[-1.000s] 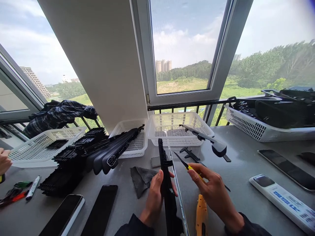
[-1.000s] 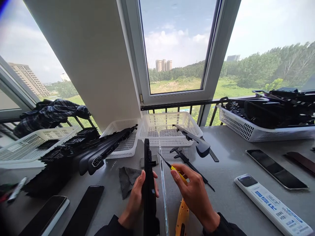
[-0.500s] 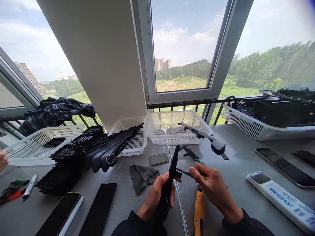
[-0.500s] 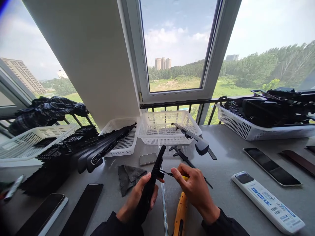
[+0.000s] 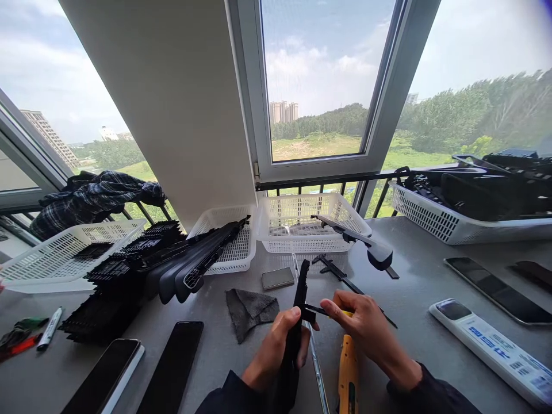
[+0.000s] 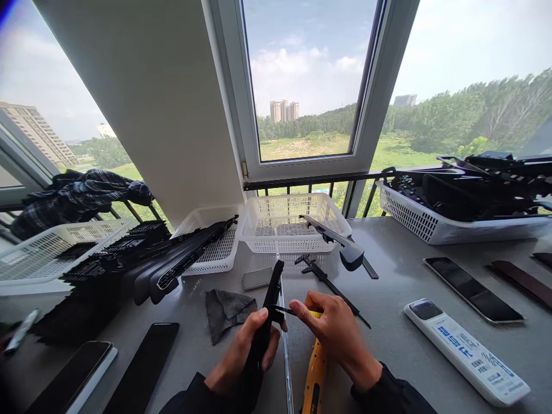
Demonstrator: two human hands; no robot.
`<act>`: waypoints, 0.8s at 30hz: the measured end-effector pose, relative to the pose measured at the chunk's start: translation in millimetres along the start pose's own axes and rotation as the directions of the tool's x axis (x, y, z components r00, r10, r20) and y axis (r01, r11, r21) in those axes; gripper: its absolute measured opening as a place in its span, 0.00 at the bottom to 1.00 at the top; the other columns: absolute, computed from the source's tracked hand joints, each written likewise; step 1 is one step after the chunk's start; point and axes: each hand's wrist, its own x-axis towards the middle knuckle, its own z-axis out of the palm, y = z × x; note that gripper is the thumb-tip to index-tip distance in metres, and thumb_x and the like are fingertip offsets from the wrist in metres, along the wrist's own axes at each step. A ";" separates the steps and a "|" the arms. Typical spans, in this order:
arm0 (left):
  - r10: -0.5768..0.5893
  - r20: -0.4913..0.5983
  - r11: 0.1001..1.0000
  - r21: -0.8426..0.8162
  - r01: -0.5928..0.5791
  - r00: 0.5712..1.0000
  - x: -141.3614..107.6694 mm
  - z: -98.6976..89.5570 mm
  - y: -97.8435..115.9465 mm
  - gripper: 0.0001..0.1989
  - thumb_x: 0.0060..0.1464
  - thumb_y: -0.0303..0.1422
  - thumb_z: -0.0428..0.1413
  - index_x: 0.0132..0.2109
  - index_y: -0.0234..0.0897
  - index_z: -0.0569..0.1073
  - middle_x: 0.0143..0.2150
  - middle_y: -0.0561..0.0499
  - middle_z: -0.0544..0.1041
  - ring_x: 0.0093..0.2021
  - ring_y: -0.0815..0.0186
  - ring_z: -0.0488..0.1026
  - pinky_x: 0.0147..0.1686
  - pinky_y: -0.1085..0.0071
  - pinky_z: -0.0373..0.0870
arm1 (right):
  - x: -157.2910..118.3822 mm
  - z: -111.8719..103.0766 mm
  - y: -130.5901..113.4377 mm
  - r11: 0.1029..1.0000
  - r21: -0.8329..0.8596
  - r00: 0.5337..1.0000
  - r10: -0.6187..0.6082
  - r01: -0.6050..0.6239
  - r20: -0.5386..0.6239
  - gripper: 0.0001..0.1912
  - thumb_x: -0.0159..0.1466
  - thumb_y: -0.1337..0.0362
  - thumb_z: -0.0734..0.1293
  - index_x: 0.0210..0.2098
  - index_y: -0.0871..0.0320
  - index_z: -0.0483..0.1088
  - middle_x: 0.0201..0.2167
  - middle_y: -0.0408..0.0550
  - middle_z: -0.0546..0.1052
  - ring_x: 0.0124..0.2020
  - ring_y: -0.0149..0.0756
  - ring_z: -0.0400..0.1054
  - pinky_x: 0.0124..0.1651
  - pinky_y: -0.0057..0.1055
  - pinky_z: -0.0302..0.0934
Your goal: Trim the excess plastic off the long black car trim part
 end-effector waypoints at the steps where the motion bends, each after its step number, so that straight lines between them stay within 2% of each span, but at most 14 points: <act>1: -0.002 0.002 1.000 0.015 0.002 1.000 -0.1 0.6 -0.3 0.34 0.62 0.60 0.47 0.42 0.32 0.78 0.11 0.60 0.60 0.12 0.71 0.51 0.17 0.72 0.51 | -0.1 -0.1 0.9 1.000 -0.002 1.000 0.007 -0.007 -0.006 0.36 0.67 0.31 0.60 0.20 0.55 0.59 0.18 0.39 0.61 0.22 0.31 0.57 0.28 0.30 0.47; 4: -0.007 0.023 0.999 0.037 0.006 1.000 -0.5 2.6 -0.9 0.32 0.61 0.59 0.48 0.40 0.33 0.78 0.11 0.60 0.60 0.11 0.71 0.51 0.17 0.72 0.50 | 0.2 -1.3 4.2 1.000 0.002 0.998 0.029 -0.029 -0.048 0.36 0.68 0.32 0.60 0.20 0.55 0.59 0.18 0.38 0.61 0.22 0.31 0.57 0.28 0.29 0.48; 8: -0.031 0.058 0.998 0.057 0.027 0.998 -1.3 4.3 -1.6 0.31 0.62 0.58 0.47 0.38 0.34 0.79 0.11 0.59 0.60 0.11 0.71 0.50 0.17 0.71 0.48 | 2.6 -6.8 7.2 0.998 0.007 0.985 0.061 -0.060 -0.160 0.36 0.68 0.31 0.59 0.20 0.55 0.58 0.18 0.38 0.60 0.22 0.31 0.56 0.28 0.29 0.49; 15: -0.067 0.096 0.994 0.089 0.058 0.993 -1.3 6.4 -0.5 0.32 0.60 0.60 0.49 0.39 0.34 0.81 0.11 0.58 0.61 0.11 0.72 0.51 0.18 0.71 0.48 | 7.2 -18.8 10.4 0.995 0.028 0.948 0.097 -0.093 -0.304 0.35 0.69 0.32 0.59 0.20 0.54 0.61 0.17 0.40 0.66 0.21 0.33 0.59 0.27 0.30 0.52; 20: -0.071 0.086 0.995 0.082 0.064 0.994 -3.8 9.2 3.0 0.32 0.61 0.59 0.49 0.38 0.34 0.80 0.11 0.58 0.61 0.11 0.72 0.51 0.17 0.71 0.47 | 7.3 -20.6 10.8 0.993 0.028 0.939 0.115 -0.112 -0.323 0.35 0.69 0.32 0.58 0.21 0.54 0.61 0.18 0.41 0.66 0.22 0.33 0.58 0.27 0.30 0.52; 24: -0.067 0.062 0.996 0.069 0.063 0.996 -4.3 8.6 3.8 0.32 0.61 0.60 0.49 0.39 0.34 0.80 0.12 0.58 0.61 0.11 0.72 0.51 0.17 0.72 0.47 | 5.6 -15.6 7.0 0.996 0.038 0.953 0.087 -0.079 -0.289 0.34 0.69 0.33 0.59 0.21 0.54 0.61 0.18 0.40 0.65 0.22 0.32 0.58 0.27 0.29 0.52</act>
